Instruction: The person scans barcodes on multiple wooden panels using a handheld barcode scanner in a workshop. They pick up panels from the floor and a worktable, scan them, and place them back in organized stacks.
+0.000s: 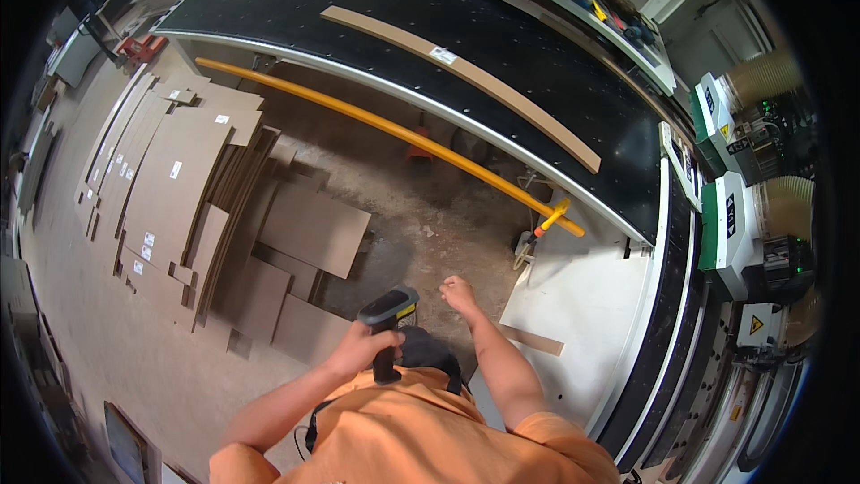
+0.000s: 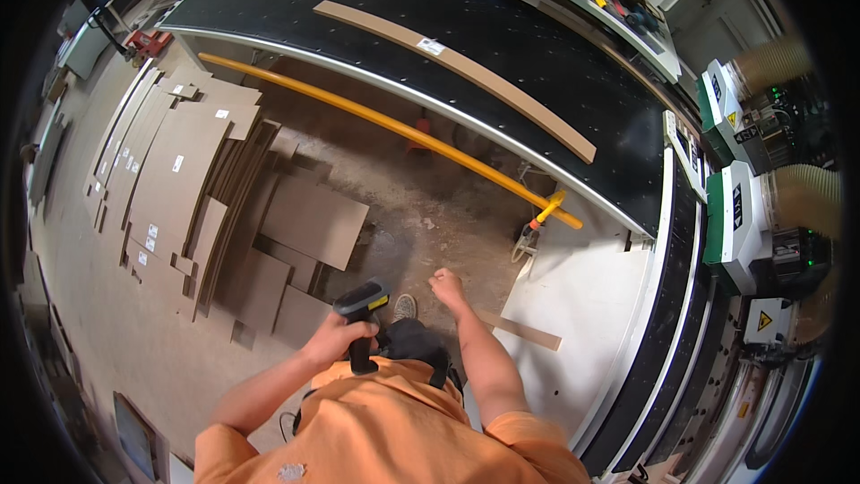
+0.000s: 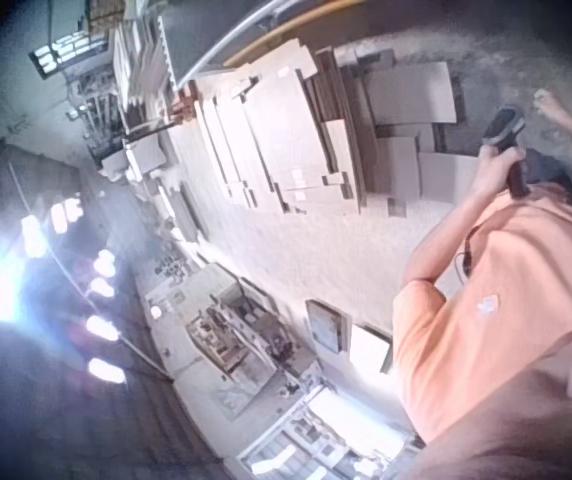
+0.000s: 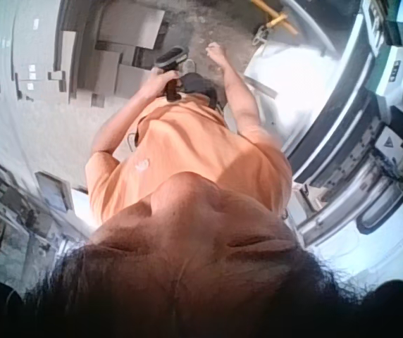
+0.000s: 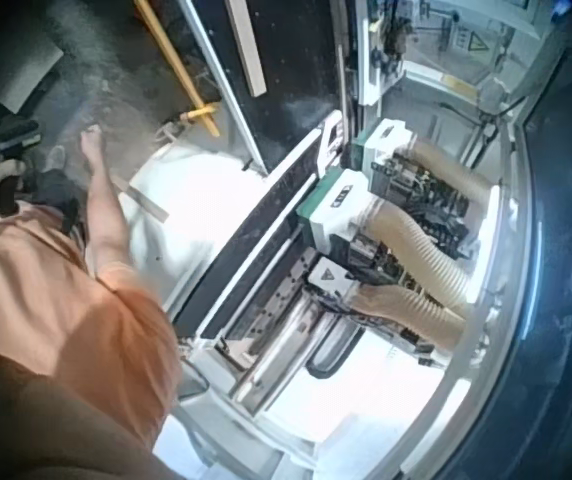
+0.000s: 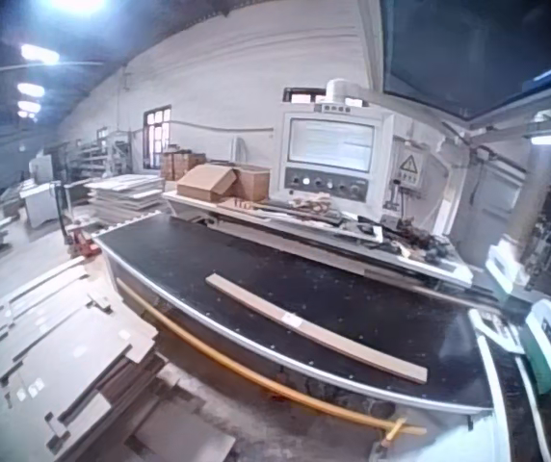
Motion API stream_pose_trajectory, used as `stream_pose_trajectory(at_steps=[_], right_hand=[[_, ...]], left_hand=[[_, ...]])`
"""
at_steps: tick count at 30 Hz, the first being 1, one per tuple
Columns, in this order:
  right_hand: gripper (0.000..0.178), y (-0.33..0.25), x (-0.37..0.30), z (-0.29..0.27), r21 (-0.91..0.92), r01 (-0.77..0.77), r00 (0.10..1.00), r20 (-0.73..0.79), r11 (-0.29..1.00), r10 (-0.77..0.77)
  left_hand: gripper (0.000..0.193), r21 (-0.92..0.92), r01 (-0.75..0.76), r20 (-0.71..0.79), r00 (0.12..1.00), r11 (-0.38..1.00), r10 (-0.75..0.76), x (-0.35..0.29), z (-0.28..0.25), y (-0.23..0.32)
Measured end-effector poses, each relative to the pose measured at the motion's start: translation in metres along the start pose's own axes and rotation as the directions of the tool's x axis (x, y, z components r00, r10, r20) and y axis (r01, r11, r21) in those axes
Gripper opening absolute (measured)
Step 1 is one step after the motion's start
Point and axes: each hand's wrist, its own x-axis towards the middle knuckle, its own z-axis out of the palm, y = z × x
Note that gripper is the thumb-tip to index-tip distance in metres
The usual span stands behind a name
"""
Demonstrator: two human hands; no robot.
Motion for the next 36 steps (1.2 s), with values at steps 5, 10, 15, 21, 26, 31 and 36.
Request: stream_pose_trajectory(at_steps=[5, 10, 15, 21, 26, 31, 36], right_hand=[[0.027, 0.033, -0.001, -0.016, 0.349, -0.021, 0.999, -0.020, 0.937, 0.030], [0.019, 0.130, -0.036, -0.052, 0.305, -0.156, 0.988, 0.054, 0.940, 0.147], [0.019, 0.141, -0.060, -0.075, 0.510, -0.526, 0.779, -0.032, 0.681, 0.626], [0.027, 0.079, 0.013, -0.071, 0.601, -0.372, 0.843, -0.099, 0.707, 0.528], [0.037, 0.047, 0.135, -0.079, 0.115, -0.075, 0.997, 0.036, 0.991, 0.071], [0.035, -0.039, 0.209, -0.102, -0.374, 0.383, 0.922, 0.213, 0.845, -0.324], [0.024, -0.129, 0.254, -0.079, -0.439, 0.201, 0.947, 0.316, 0.876, -0.058]], left_hand=[[0.021, -0.001, 0.086, 0.079, 0.993, 0.996, -0.085, 0.065, 0.046, 0.053], [0.024, -0.006, 0.049, 0.249, 0.967, 0.999, -0.046, 0.122, 0.078, 0.094], [0.028, 0.080, 0.050, 0.338, 0.938, 0.995, -0.075, 0.176, 0.055, 0.149], [0.030, -0.062, 0.112, 0.236, 0.967, 0.992, -0.094, 0.232, 0.013, 0.209], [0.028, -0.137, -0.001, 0.182, 0.983, 0.991, 0.026, 0.245, -0.011, 0.255], [0.027, -0.282, -0.135, 0.001, 0.990, 0.950, 0.141, 0.233, -0.041, 0.263], [0.026, -0.575, -0.235, -0.329, 0.943, 0.783, 0.042, 0.202, -0.083, 0.224]])
